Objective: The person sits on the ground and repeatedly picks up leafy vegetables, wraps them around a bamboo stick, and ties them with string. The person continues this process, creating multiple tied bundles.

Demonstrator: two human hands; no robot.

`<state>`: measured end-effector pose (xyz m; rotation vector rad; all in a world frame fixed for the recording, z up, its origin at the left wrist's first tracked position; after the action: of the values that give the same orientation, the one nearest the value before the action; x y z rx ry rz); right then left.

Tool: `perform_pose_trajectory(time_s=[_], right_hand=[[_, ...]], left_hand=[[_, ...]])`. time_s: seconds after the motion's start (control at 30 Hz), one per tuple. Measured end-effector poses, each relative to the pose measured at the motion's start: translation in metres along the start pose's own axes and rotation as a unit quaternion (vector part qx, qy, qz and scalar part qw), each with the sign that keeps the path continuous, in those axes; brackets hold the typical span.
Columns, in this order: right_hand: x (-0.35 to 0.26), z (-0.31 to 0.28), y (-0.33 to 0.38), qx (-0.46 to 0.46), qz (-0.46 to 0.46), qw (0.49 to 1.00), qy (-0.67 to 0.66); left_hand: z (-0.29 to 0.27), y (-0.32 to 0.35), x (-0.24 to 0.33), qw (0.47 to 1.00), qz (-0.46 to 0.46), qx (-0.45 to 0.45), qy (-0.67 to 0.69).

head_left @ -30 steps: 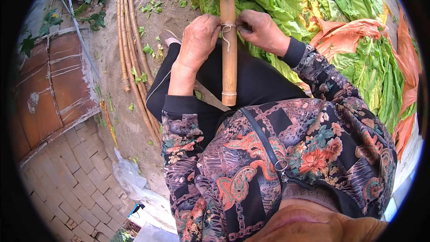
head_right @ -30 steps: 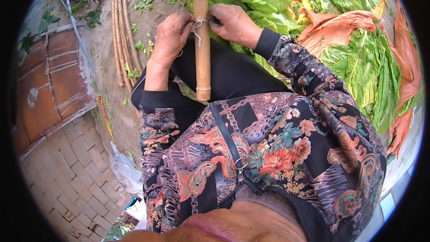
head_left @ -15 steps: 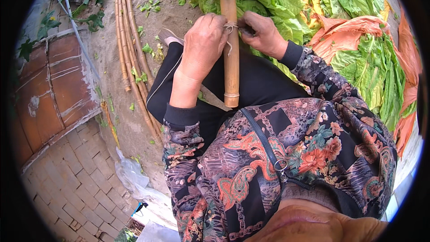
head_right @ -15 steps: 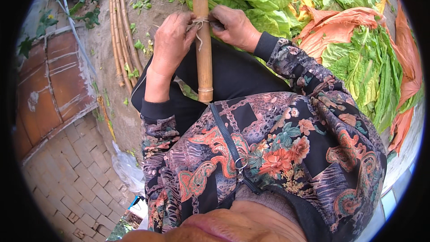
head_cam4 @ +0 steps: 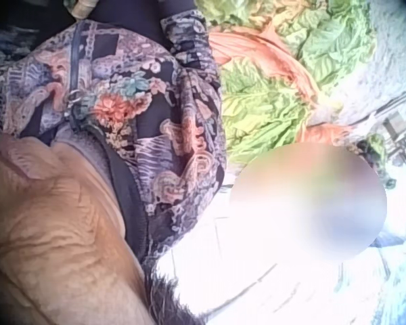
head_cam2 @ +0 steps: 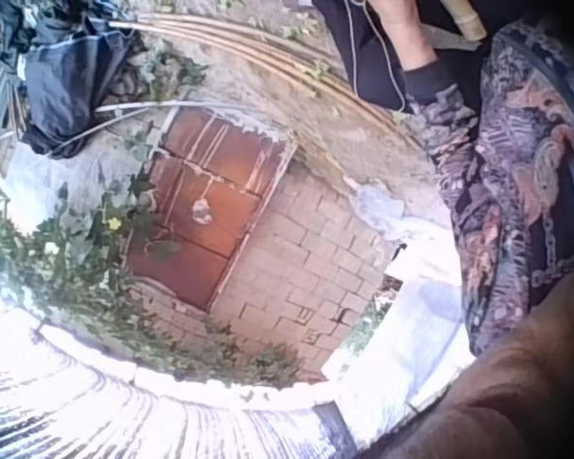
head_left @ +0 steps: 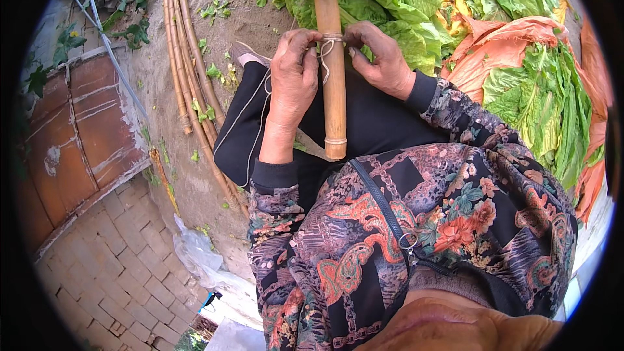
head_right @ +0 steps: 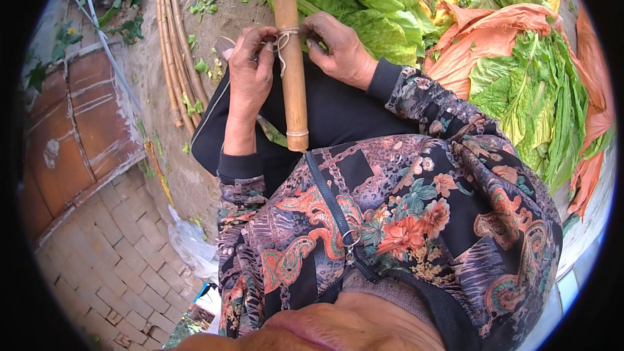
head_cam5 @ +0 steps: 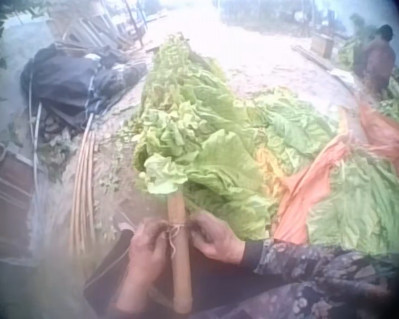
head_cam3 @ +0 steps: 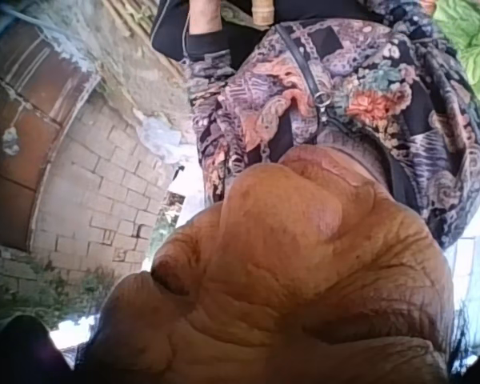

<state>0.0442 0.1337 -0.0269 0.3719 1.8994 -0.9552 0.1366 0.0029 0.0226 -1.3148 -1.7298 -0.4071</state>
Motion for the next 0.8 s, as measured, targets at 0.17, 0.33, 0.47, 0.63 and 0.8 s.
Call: perform_pose_trajectory(time_s=[0.17, 0.33, 0.47, 0.63, 0.8], right_hand=[[0.009, 0.0, 0.003, -0.02, 0.073, 0.994, -0.081], [0.025, 0.014, 0.013, -0.013, 0.191, 0.942, -0.275], [0.026, 0.02, 0.017, -0.013, 0.259, 0.894, -0.365], [0.022, 0.024, 0.018, 0.019, 0.293, 0.872, -0.392], [0.021, 0.026, 0.023, -0.006, 0.323, 0.857, -0.4]], left_hand=[[0.006, 0.008, -0.001, 0.999, -0.031, 0.035, -0.007], [0.008, 0.002, 0.0, 0.996, -0.001, 0.038, -0.08], [0.011, 0.016, -0.005, 0.988, -0.06, 0.053, -0.13], [0.013, 0.013, 0.002, 0.992, -0.109, 0.051, -0.026], [0.013, 0.029, 0.007, 0.989, -0.111, 0.071, -0.068]])
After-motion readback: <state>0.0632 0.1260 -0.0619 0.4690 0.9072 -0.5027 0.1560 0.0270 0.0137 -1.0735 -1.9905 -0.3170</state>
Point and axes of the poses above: each hand's wrist, its own y-axis away from the middle knuckle, its own z-axis out of the palm, x = y × z, the point moved 5 cm from there along -y, towards the middle knuckle, and after that the axes turned 2 degrees about y, right-handed, at the moved point
